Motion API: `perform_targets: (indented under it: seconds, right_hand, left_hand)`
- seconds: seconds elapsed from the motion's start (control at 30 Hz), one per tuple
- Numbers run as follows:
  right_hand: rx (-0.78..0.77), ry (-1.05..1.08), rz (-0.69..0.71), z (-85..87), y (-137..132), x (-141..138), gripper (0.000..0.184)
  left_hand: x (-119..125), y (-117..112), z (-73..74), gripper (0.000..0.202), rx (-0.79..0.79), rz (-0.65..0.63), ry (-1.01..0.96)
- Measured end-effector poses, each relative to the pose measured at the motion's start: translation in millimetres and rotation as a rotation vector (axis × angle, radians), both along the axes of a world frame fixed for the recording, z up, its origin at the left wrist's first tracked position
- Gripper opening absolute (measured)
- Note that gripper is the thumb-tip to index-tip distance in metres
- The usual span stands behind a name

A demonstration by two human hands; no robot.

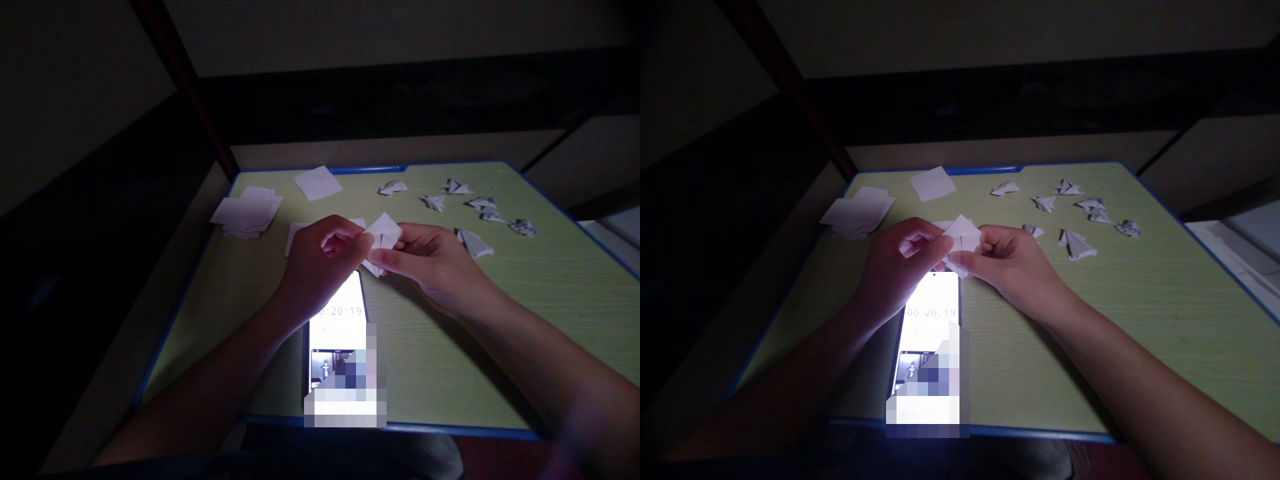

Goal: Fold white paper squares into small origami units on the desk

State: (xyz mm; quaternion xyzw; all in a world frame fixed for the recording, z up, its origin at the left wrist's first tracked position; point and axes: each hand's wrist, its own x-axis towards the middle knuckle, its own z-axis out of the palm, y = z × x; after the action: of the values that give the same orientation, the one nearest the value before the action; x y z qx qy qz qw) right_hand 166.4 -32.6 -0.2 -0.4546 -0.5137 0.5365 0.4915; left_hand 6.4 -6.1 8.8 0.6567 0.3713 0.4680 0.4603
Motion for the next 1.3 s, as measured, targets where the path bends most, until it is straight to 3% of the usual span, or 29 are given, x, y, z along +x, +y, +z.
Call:
perform_targets:
  seconds: [0.2, 0.73, 0.97, 1.3]
  right_hand:
    - [0.023, 0.070, 0.019, -1.3, 1.4, -1.0, 0.017]
    - [0.044, 0.010, 0.025, -1.1, 0.3, 1.8, 0.011]
    - [0.073, -0.046, -0.007, -3.2, 1.1, 4.8, 0.014]
    - [0.027, -0.119, 0.056, 5.3, -0.8, -0.6, 0.022]
  left_hand:
    - [1.1, 1.2, -3.7, 0.010, 0.003, -0.041, -0.040]
    - [2.5, -1.4, -4.4, 0.004, 0.070, 0.007, -0.017]
    - [2.6, -1.5, -3.7, 0.008, 0.050, 0.004, -0.020]
    - [3.5, 0.7, -6.9, 0.009, 0.021, 0.001, -0.029]
